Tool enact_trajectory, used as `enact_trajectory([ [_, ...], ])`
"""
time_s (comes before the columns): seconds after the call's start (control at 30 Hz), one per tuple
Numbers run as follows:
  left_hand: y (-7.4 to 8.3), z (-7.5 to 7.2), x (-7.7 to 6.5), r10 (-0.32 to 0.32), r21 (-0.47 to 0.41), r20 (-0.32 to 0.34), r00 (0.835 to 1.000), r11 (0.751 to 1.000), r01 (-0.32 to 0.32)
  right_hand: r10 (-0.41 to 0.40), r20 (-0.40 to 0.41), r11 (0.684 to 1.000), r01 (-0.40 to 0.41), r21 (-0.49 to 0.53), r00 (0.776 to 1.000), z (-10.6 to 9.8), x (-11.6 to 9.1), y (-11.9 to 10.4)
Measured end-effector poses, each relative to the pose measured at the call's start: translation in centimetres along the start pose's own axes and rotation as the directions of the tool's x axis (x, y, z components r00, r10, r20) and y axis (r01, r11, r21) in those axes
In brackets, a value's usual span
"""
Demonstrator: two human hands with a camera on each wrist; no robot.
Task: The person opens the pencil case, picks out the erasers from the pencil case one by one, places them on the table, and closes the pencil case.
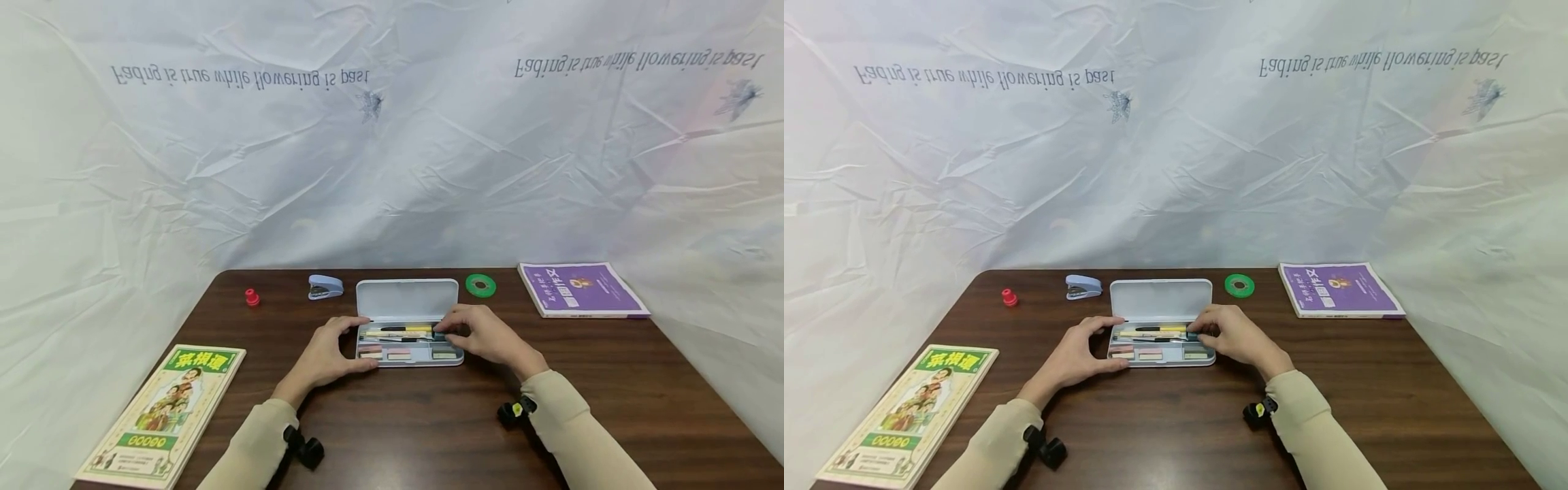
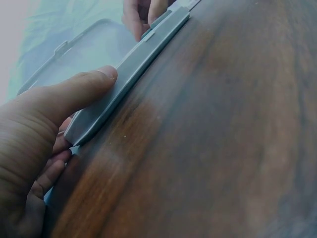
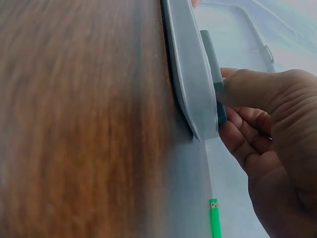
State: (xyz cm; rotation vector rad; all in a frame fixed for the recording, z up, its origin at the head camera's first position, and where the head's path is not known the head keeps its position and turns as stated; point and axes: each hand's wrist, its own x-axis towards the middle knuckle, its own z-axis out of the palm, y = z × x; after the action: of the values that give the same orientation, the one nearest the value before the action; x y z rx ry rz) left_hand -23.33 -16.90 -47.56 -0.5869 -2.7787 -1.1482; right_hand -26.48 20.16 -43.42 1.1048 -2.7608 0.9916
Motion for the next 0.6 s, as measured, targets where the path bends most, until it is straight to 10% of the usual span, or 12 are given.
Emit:
enact_trajectory([
  [0.3, 0.0, 0.0, 0.0, -0.010, -0.015, 0.008, 1.000, 1.000, 0.010, 0.008, -0.174, 0.999, 0.001, 0.053, 0.985, -2.9, -0.9, -0.1],
  [0.6, 0.1, -0.1, -0.1, -0.017, -0.010, 0.005, 1.000, 1.000, 0.017, 0.047, -0.288, 0.998, -0.058, -0.032, 0.957, -7.0, -6.3, 3.0],
])
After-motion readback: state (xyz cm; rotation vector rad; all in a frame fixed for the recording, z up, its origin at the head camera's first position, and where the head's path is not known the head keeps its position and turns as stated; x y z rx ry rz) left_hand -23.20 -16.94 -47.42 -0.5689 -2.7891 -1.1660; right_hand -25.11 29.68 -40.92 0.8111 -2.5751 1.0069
